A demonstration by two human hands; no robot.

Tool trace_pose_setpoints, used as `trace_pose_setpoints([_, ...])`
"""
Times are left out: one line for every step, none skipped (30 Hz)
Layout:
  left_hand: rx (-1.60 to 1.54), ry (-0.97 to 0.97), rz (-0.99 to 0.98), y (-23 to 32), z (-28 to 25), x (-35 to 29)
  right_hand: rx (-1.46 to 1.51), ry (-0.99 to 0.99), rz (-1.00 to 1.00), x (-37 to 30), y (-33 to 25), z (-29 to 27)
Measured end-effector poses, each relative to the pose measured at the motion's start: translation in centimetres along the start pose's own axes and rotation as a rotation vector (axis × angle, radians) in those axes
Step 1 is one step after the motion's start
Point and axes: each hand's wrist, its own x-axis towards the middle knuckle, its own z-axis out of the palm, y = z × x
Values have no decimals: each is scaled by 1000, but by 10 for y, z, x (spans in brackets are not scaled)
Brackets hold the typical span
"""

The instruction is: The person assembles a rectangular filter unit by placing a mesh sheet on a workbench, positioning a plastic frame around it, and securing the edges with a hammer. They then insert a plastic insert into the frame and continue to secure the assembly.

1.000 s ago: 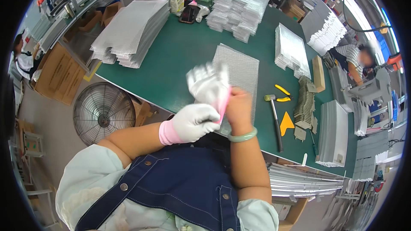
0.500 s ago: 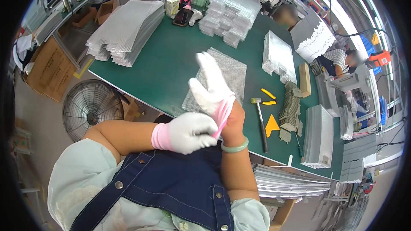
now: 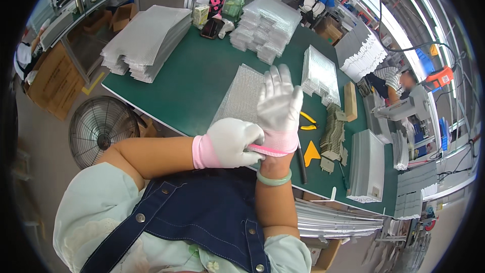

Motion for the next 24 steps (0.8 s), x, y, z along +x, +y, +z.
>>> trace_pose_setpoints([52,49,-15,-2,-1,2,49,-64,17,-1,-1,-2])
trace_pose_setpoints([111,97,-37,-3,-2,3,-3,-84,-1,-7,4,5])
trace_pose_setpoints([185,130,-32,-9,-5,7,-55,-104,-20,-17,12,17])
trace_pose_setpoints([278,133,-50,-12,-4,10,-58,-77,-7,-18,14,20])
trace_pose_setpoints([371,136,-68,-13,-1,14,-62,-50,6,-19,15,22])
trace_pose_setpoints([465,138,-86,-14,3,16,-62,-33,-17,-21,14,19])
trace_pose_setpoints([455,114,-97,-13,10,16,-67,-16,-46,-23,11,18])
trace_pose_setpoints([405,24,-104,-14,16,11,-69,-12,-71,-21,8,16])
trace_pose_setpoints([355,-67,-110,-14,24,2,-88,15,-122,-17,4,8])
trace_pose_setpoints([287,-160,-108,-8,33,-5,-139,85,-150,-17,4,-4])
trace_pose_setpoints([146,-206,-117,-1,30,-9,-176,151,-171,-17,9,-17])
trace_pose_setpoints([100,-223,-84,2,31,-16,-213,218,-192,-17,11,-27])
trace_pose_setpoints([57,-233,-53,5,31,-22,-193,184,-38,-24,10,-18])
trace_pose_setpoints([14,-242,-23,7,31,-25,-142,137,42,-23,12,-18])
trace_pose_setpoints([21,-271,-27,9,30,-26,-90,91,122,-21,15,-21])
trace_pose_setpoints([16,-219,27,11,28,-23,-33,48,204,-21,18,-22])
trace_pose_setpoints([12,-168,81,12,25,-18,7,56,284,-19,21,-21])
trace_pose_setpoints([8,-116,134,13,23,-13,41,38,344,-16,26,-23])
trace_pose_setpoints([23,-128,157,14,23,-9,73,22,402,-12,33,-23])
trace_pose_setpoints([38,-141,181,16,23,-6,104,6,460,-12,38,-21])
trace_pose_setpoints([53,-153,204,17,22,-4,-55,-9,378,-14,38,-18])
trace_pose_setpoints([103,-218,192,21,19,-1,-121,60,357,-13,36,-16])
trace_pose_setpoints([153,-284,180,25,14,2,-187,130,334,-10,33,-14])
trace_pose_setpoints([203,-348,168,28,12,4,-253,199,310,-7,28,-12])
